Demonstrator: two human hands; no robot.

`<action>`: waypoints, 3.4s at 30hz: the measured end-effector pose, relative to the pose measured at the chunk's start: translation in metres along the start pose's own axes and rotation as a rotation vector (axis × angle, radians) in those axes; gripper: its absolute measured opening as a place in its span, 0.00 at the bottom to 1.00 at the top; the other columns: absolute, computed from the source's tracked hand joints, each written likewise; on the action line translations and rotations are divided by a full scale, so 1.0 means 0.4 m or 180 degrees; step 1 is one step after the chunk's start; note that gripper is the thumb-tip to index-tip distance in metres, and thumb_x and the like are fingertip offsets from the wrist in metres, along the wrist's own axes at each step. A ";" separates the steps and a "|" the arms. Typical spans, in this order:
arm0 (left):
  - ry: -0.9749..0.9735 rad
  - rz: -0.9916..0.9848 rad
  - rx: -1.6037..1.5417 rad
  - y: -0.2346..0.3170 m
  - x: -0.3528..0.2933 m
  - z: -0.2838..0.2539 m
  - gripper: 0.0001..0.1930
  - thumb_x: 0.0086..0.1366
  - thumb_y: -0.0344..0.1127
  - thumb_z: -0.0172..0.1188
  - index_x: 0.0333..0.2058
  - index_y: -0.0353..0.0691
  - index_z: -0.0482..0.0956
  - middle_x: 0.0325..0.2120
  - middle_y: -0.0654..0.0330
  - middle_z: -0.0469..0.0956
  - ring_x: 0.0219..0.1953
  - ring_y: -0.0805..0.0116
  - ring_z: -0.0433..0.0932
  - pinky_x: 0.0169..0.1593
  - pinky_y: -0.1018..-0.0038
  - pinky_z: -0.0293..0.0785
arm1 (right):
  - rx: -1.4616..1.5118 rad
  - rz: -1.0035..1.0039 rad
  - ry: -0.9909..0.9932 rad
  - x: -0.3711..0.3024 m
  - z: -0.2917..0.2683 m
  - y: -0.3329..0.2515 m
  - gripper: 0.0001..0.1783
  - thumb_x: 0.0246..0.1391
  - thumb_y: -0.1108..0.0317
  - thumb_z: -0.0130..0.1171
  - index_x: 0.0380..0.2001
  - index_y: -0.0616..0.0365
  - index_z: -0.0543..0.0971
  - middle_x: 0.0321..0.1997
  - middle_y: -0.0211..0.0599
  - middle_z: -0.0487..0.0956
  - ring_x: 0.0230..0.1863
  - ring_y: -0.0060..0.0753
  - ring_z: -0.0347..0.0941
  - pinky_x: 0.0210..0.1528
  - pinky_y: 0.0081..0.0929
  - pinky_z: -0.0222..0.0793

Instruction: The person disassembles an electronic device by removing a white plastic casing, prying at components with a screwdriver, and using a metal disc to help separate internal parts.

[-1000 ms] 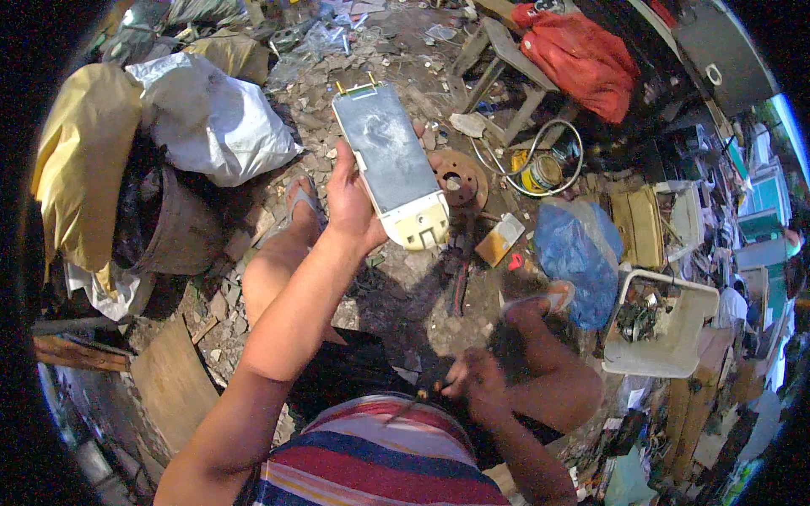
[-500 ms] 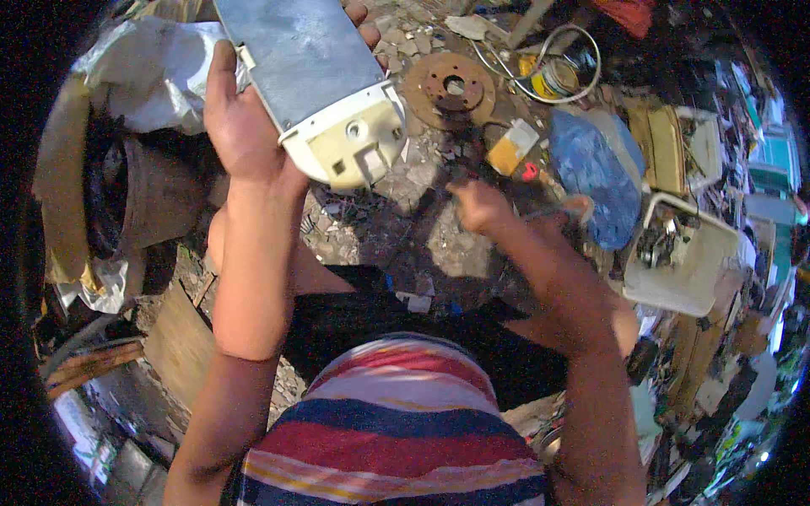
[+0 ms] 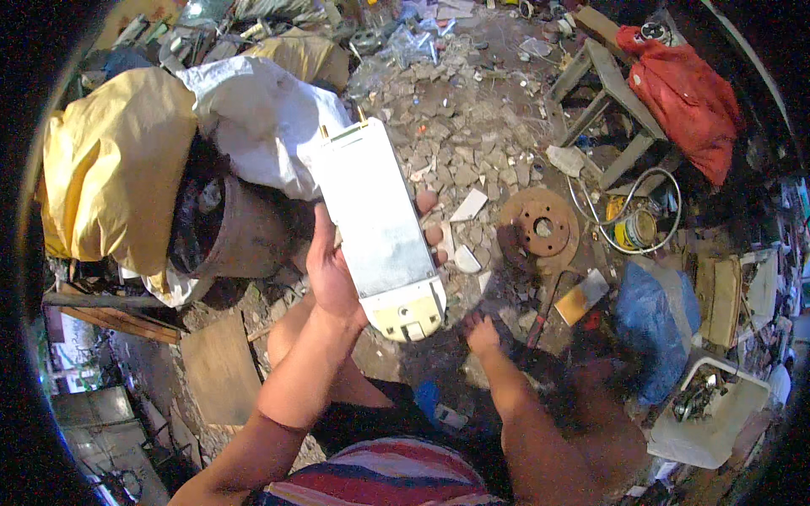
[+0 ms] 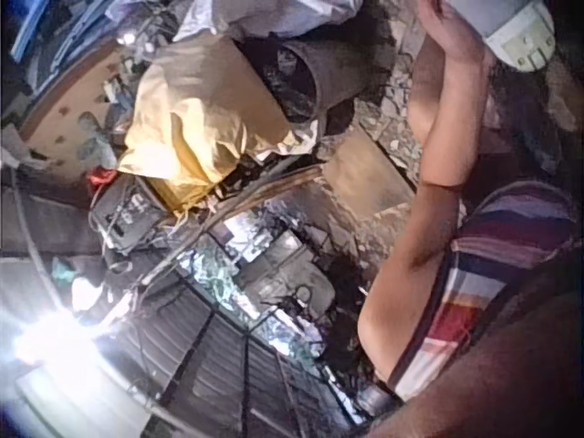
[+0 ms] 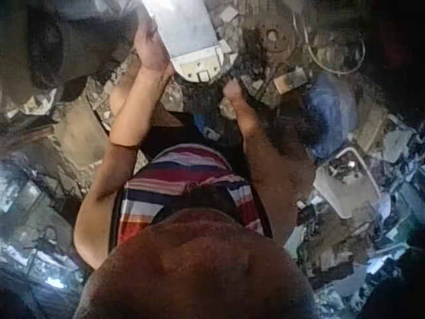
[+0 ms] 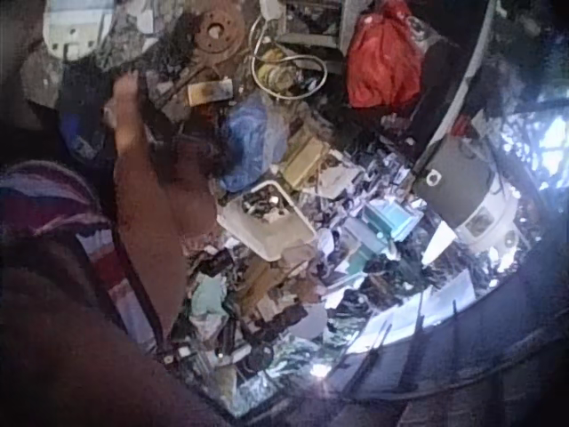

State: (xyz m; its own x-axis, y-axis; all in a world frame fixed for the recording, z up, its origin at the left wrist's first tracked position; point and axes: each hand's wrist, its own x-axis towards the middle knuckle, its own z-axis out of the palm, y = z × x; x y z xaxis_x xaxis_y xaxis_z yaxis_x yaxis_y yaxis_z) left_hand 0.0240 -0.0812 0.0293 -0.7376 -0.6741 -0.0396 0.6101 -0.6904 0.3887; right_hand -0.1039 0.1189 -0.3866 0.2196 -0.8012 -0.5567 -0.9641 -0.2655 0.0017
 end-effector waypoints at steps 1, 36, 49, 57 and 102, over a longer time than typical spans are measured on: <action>0.0051 0.0029 0.0015 -0.002 -0.011 -0.010 0.44 0.61 0.71 0.31 0.64 0.41 0.53 0.60 0.47 0.61 0.52 0.48 0.71 0.54 0.51 0.68 | -0.0118 -0.0062 0.0194 -0.021 -0.020 -0.010 0.20 0.58 0.64 0.40 0.52 0.45 0.72 0.61 0.38 0.65 0.61 0.41 0.60 0.58 0.44 0.56; -0.0633 0.0098 0.1083 -0.095 -0.013 0.031 0.39 0.64 0.67 0.35 0.58 0.37 0.62 0.50 0.50 0.73 0.48 0.62 0.76 0.50 0.67 0.73 | 0.3726 0.1023 0.1955 -0.969 -0.895 0.009 0.20 0.52 0.71 0.57 0.50 0.60 0.75 0.39 0.43 0.76 0.45 0.35 0.73 0.51 0.29 0.64; -0.0360 -0.0056 0.0786 -0.110 -0.001 0.043 0.38 0.65 0.66 0.33 0.58 0.36 0.62 0.49 0.48 0.73 0.46 0.59 0.77 0.49 0.65 0.74 | 0.0529 0.0593 0.1656 -1.021 -1.104 0.007 0.35 0.36 0.61 0.69 0.53 0.42 0.73 0.40 0.34 0.73 0.32 0.36 0.75 0.28 0.31 0.71; -0.0552 -0.0095 0.0701 -0.110 -0.002 0.045 0.39 0.65 0.66 0.33 0.59 0.36 0.60 0.51 0.45 0.70 0.48 0.55 0.76 0.50 0.63 0.74 | 0.0112 0.0503 0.1365 -1.029 -1.151 0.011 0.36 0.34 0.59 0.69 0.53 0.41 0.73 0.37 0.36 0.73 0.31 0.33 0.73 0.26 0.32 0.69; 0.0297 -0.0929 0.0418 -0.267 0.018 0.068 0.38 0.63 0.66 0.37 0.55 0.35 0.65 0.48 0.45 0.73 0.48 0.48 0.75 0.51 0.52 0.73 | 0.0009 -0.0415 0.2743 -0.885 -1.376 0.159 0.32 0.35 0.53 0.71 0.43 0.59 0.75 0.36 0.41 0.76 0.32 0.30 0.74 0.33 0.23 0.69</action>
State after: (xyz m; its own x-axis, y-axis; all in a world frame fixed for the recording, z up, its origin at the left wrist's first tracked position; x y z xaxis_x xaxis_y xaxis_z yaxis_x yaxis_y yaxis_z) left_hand -0.0543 -0.0049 0.0125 -0.8424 -0.4780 -0.2485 0.3298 -0.8223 0.4637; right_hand -0.1609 0.0904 0.2678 0.3635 -0.8915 0.2704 -0.9235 -0.3829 -0.0208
